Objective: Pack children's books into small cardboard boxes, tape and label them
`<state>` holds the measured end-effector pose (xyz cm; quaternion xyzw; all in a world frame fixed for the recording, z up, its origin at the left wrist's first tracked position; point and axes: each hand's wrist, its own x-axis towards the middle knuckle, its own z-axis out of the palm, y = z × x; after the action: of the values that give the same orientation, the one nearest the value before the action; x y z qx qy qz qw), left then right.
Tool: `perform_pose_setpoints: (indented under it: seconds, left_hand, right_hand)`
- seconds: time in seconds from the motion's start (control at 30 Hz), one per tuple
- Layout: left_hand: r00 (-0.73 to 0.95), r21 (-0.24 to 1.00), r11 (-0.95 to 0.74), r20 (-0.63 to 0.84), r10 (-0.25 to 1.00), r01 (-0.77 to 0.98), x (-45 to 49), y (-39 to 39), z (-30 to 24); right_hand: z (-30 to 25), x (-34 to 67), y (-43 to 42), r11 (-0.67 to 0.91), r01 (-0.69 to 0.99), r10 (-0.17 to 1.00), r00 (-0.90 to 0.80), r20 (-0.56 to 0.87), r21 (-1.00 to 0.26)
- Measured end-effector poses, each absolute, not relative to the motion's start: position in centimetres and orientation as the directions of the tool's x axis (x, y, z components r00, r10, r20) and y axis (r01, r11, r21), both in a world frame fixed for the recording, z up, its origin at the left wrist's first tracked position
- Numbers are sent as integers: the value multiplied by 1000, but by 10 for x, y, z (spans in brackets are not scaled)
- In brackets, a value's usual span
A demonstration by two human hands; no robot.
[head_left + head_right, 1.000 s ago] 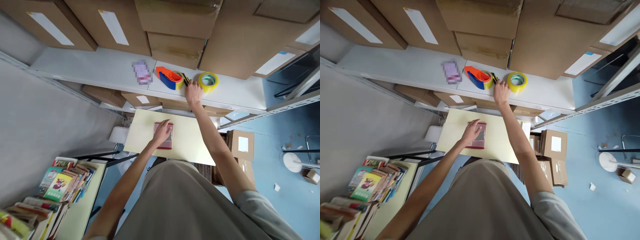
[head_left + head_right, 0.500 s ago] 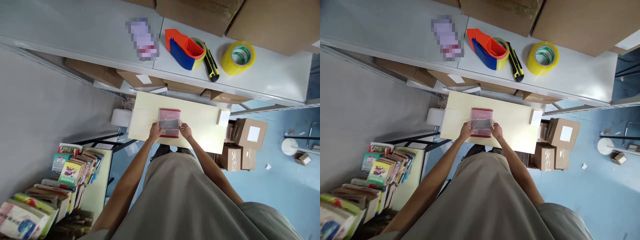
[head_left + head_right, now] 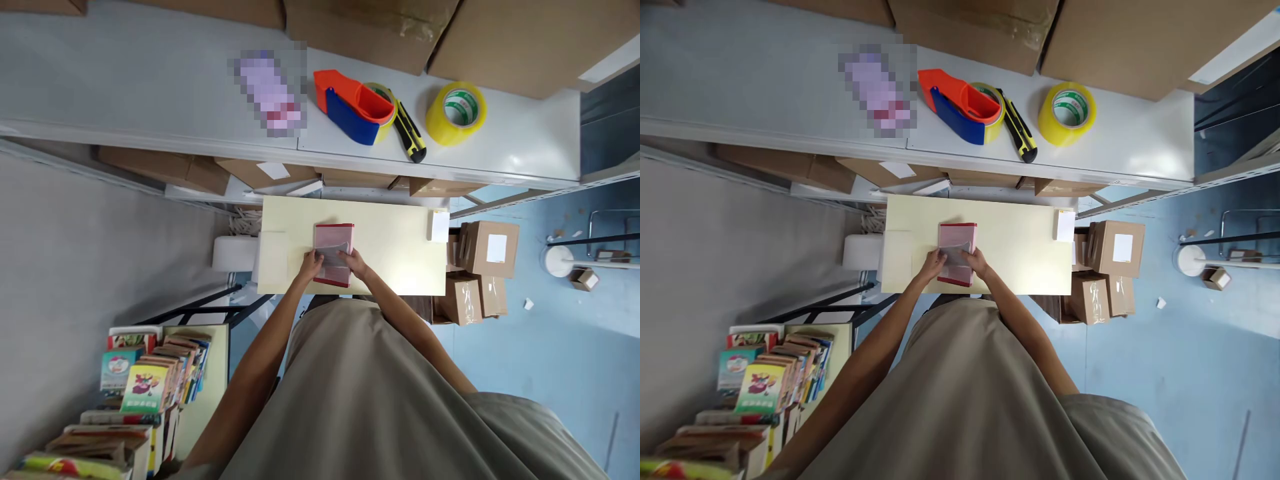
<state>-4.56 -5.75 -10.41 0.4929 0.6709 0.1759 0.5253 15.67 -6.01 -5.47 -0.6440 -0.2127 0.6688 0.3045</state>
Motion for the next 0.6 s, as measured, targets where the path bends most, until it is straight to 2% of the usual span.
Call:
perform_pose_setpoints:
  seconds: [0.23,0.3,0.4,0.5,0.6]
  left_hand:
    - [16,790,545,-571,821,282,-45,-33,-57]
    - [116,825,549,-563,818,134,-40,-21,-34]
    - [395,805,581,-499,772,-120,-25,-7,9]
    - [520,773,608,-449,727,-183,-2,-2,57]
    - [502,810,559,-414,760,-179,24,-3,98]
  right_hand:
    - [12,201,-46,-615,-182,788,-89,-610,-767]
    - [44,232,-45,-581,-207,814,-168,-556,-788]
    - [95,272,-48,-524,-244,848,-235,-475,-816]
    - [133,299,-54,-484,-275,872,-235,-431,-831]
    - [148,316,-57,-464,-301,885,-192,-423,-833]
